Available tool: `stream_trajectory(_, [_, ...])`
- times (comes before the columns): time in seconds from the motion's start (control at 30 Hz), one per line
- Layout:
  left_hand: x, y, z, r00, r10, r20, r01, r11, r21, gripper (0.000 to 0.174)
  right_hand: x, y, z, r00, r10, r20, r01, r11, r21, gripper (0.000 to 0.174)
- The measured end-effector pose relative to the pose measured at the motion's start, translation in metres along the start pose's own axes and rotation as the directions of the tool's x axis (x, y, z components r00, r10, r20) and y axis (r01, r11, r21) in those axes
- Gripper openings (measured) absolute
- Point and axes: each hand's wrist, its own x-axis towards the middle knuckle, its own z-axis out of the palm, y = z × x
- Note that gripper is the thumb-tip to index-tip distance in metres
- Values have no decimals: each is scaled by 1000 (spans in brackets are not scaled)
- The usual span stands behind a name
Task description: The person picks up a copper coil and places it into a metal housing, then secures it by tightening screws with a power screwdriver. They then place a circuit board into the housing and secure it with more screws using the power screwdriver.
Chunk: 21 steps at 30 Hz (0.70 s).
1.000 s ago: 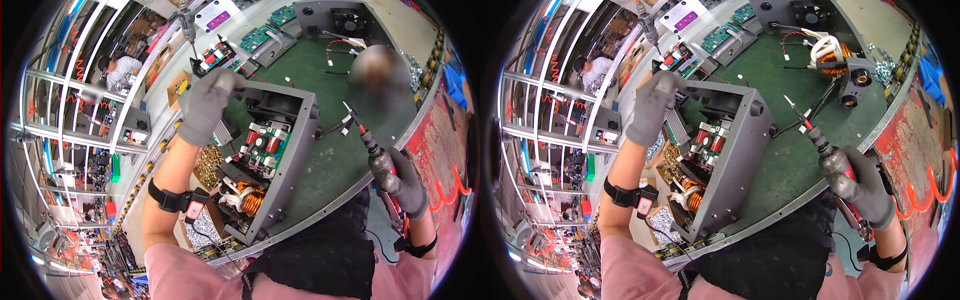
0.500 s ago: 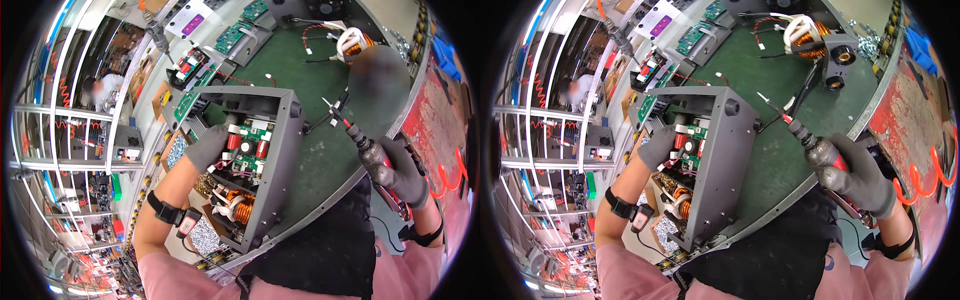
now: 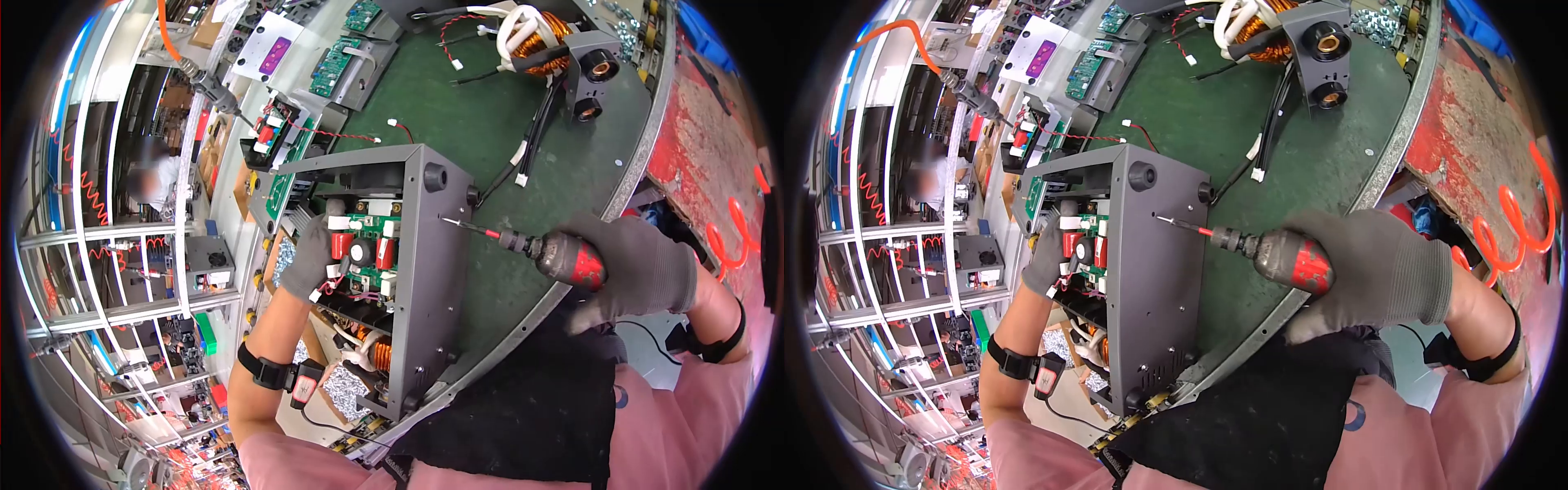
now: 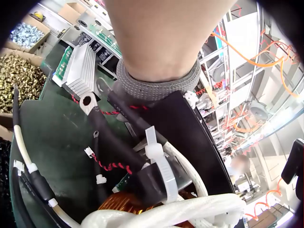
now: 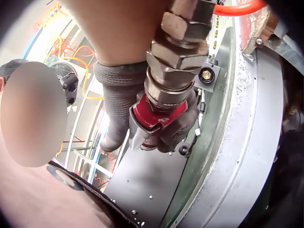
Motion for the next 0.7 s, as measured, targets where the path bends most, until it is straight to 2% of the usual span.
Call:
stream_trajectory(0.03, [-1,2,-4,991,117,57,-130,838,531,34,1,0,0,1000,4,1,-4,1000,1,79])
stream_trajectory(0.07, [1,14,2,968,186,167,-230,403,886,34,1,-1,0,1000,-18,-20,17,999,-28,79])
stream_trajectory(0.1, [-2,28,10,959,179,219,-254,209,944,37,2,-1,-1,998,-42,-39,40,997,-60,79])
stream_trajectory(0.13, [-3,25,7,959,180,218,-254,210,944,37,2,1,0,998,-41,-38,39,997,-61,79])
stream_trajectory(0.2, [-7,16,-2,938,195,286,-293,9,956,40,3,5,1,991,-114,-75,109,991,-75,79])
stream_trajectory(0.33, [-8,16,-2,910,259,324,-330,-21,944,43,5,3,0,983,-164,-86,154,982,-111,75])
stream_trajectory(0.4, [-7,9,-11,872,302,385,-376,-88,922,44,8,2,0,974,-200,-107,161,943,-292,68])
stream_trajectory(0.43, [-6,10,-8,873,304,382,-373,-88,923,44,9,0,-2,974,-202,-106,163,942,-295,68])
stream_trajectory(0.5, [-3,14,-1,864,372,340,-403,105,909,43,10,-6,-7,969,-219,-115,157,903,-400,63])
stream_trajectory(0.53, [-4,15,-1,864,376,335,-399,105,911,43,11,-10,-10,968,-222,-113,159,900,-405,63])
stream_trajectory(0.6, [-4,16,-2,927,289,240,-318,261,912,41,13,-16,-13,985,-152,-76,107,901,-421,61])
stream_trajectory(0.63, [-4,14,-5,927,292,235,-314,263,913,41,14,-16,-13,985,-155,-72,110,898,-426,61])
stream_trajectory(0.67, [-3,12,-11,883,270,383,-389,-32,921,37,16,-16,-11,979,-181,-93,117,875,-470,60])
stream_trajectory(0.7, [-2,7,-15,833,204,514,-439,-322,839,34,16,-16,-10,971,-209,-113,123,849,-513,60])
